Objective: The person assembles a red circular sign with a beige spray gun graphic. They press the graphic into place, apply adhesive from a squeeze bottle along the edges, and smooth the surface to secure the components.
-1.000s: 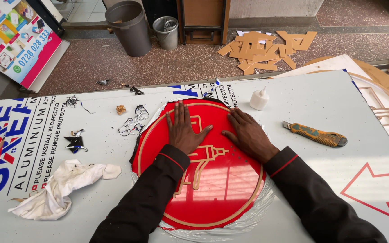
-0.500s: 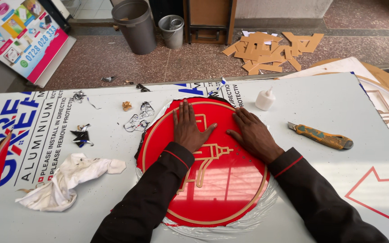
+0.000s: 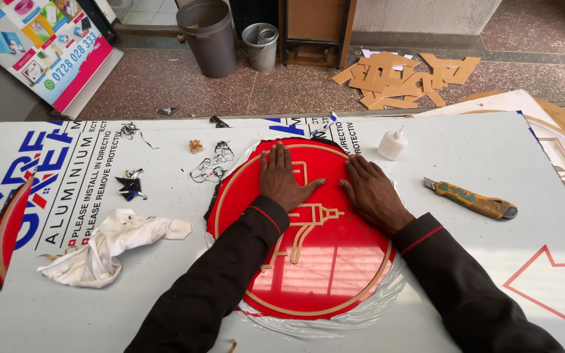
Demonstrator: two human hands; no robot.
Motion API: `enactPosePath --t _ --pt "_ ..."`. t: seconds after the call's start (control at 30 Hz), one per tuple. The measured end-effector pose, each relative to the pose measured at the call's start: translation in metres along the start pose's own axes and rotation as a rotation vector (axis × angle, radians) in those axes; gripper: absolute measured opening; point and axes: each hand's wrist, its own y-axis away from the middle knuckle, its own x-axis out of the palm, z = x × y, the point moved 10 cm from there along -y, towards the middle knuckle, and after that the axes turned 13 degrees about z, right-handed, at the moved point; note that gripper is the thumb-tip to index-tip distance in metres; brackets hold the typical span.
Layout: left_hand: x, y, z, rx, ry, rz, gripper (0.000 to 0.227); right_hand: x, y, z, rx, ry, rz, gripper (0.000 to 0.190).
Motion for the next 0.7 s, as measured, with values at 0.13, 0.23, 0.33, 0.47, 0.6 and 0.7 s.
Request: enactPosePath --t 0.13,0.23,0.33,0.47,0.6,0.7 --pt "0.001 -0.001 -0.005 -0.021 0.016 0.005 0.121 -0.002 0.003 0.003 -0.003 0.008 -0.016 0.063" --pt "-0.008 0.002 -0.017 0.067 0.017 -0.036 0.112 0.000 0.002 0.001 0.000 0.005 0.005 0.063" --pt "0.004 -0.002 -0.014 0.104 0.097 0.042 0.106 0.000 -0.001 -0.001 0.001 -0.017 0.014 0.063" --pt "0.004 -0.004 -0.016 0.127 0.097 0.020 0.107 0.001 0.000 -0.001 -0.002 -0.017 0.004 0.063" --pt "0.000 -0.002 -0.017 0.118 0.078 -0.021 0.105 0.001 -0.001 -0.001 -0.008 -0.015 -0.024 0.063" --pt "-0.001 -0.002 -0.016 0.122 0.095 -0.058 0.107 0.001 0.000 -0.002 -0.020 -0.030 -0.021 0.062"
